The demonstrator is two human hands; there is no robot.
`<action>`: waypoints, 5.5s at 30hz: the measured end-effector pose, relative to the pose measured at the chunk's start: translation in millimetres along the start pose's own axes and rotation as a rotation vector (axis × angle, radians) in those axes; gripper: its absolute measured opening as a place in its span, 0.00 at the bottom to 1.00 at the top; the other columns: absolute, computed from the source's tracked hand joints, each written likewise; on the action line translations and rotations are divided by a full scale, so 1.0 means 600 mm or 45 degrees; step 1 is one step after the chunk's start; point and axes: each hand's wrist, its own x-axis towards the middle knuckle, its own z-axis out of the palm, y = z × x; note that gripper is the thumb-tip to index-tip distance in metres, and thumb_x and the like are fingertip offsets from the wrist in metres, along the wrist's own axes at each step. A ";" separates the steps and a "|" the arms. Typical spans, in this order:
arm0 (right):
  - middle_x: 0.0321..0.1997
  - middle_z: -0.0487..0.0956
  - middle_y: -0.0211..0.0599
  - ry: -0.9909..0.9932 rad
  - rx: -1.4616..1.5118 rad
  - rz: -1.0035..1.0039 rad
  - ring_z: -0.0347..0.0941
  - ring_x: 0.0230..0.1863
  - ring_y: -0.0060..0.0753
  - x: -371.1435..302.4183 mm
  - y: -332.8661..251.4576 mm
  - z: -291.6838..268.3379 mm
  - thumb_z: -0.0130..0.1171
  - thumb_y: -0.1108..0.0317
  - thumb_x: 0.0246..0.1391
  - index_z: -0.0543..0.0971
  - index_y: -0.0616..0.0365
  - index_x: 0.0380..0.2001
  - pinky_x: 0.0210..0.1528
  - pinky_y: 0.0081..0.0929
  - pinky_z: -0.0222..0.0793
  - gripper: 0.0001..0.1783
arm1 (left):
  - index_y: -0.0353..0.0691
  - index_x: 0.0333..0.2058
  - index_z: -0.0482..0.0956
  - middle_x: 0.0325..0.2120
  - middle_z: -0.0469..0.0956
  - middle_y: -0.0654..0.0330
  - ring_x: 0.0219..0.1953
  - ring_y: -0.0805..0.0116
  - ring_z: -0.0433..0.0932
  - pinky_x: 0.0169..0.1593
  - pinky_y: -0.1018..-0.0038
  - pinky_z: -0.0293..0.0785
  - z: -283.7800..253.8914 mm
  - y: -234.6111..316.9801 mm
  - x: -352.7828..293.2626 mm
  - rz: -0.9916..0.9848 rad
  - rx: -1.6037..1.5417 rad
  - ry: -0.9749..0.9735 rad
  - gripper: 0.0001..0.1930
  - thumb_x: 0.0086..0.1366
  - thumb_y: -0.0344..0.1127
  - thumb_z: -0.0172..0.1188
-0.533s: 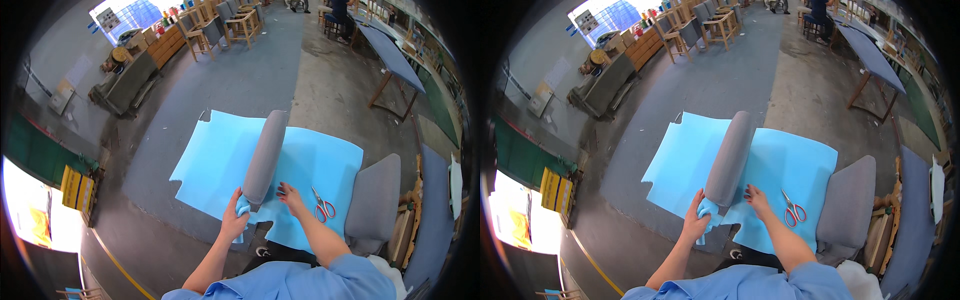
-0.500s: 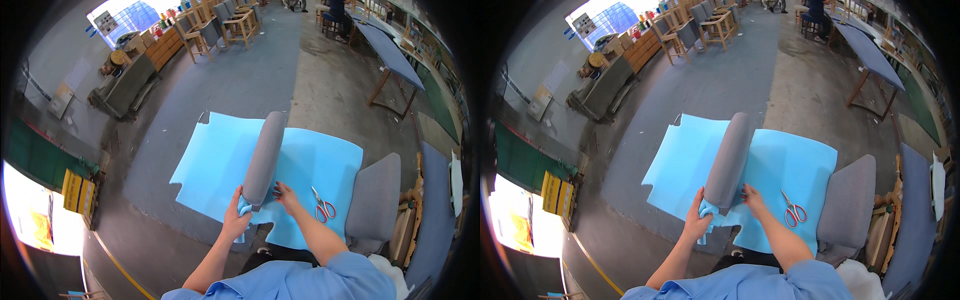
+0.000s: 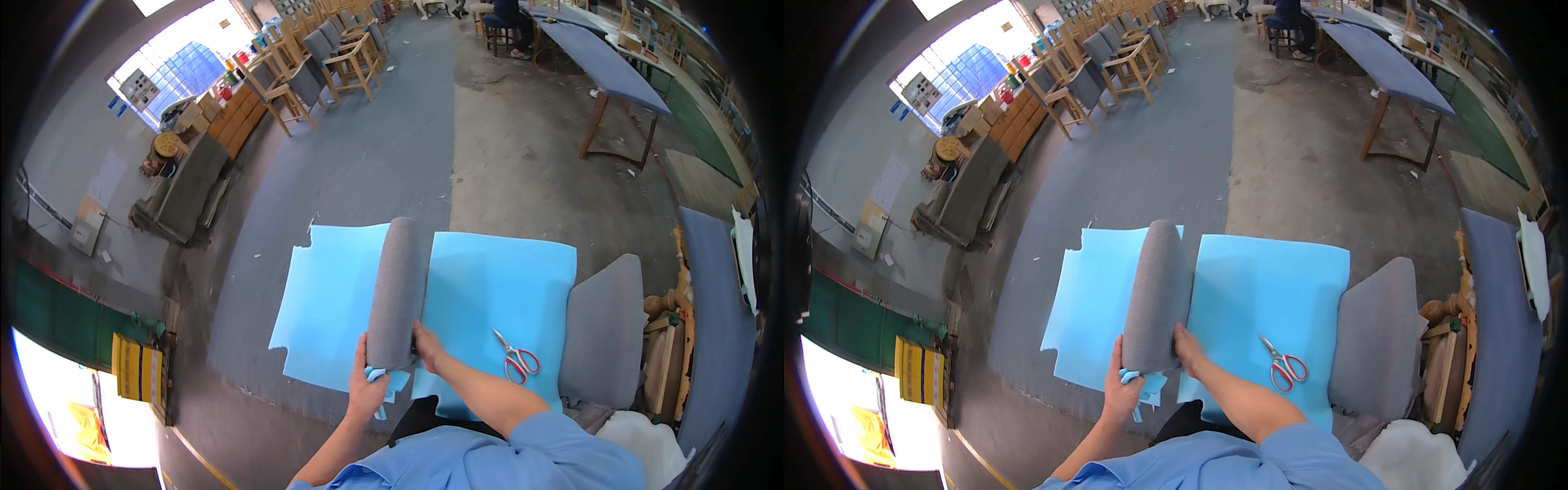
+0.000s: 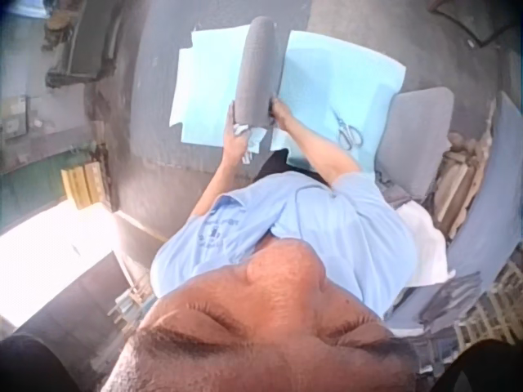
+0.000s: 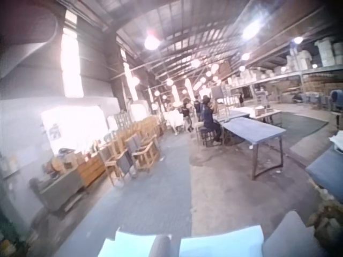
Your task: The person handles a roll of white foam and a sheet of blue foam in a workshop. They use scissors to cut the blue foam into specific shapes, trimming the edges and corners to fit a chair frame. The person repeatedly cuts and adjusts the foam pieces throughout the clip.
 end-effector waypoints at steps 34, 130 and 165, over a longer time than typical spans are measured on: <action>0.65 0.70 0.40 0.748 -2.077 -0.534 0.59 0.70 0.47 0.134 -0.260 -0.245 0.70 0.40 0.50 0.69 0.56 0.66 0.75 0.69 0.41 0.46 | 0.39 0.43 0.85 0.40 0.85 0.59 0.43 0.70 0.83 0.48 0.72 0.77 0.060 0.236 0.202 0.018 -0.022 -1.044 0.09 0.63 0.27 0.70; 0.47 0.81 0.40 -0.109 -3.042 0.677 0.78 0.51 0.43 0.189 -0.460 -0.164 0.63 0.35 0.48 0.81 0.50 0.52 0.52 0.42 0.58 0.36 | 0.51 0.35 0.86 0.31 0.85 0.59 0.40 0.54 0.84 0.48 0.56 0.75 0.395 -0.224 0.775 1.388 1.141 -1.783 0.14 0.50 0.48 0.73; 0.46 0.87 0.38 -0.155 -2.700 0.539 0.83 0.52 0.39 0.299 -0.381 -0.206 0.73 0.47 0.47 0.88 0.49 0.42 0.57 0.44 0.66 0.23 | 0.46 0.38 0.87 0.35 0.86 0.53 0.42 0.50 0.85 0.47 0.55 0.79 0.391 -0.211 0.784 1.093 1.364 -1.792 0.11 0.56 0.39 0.68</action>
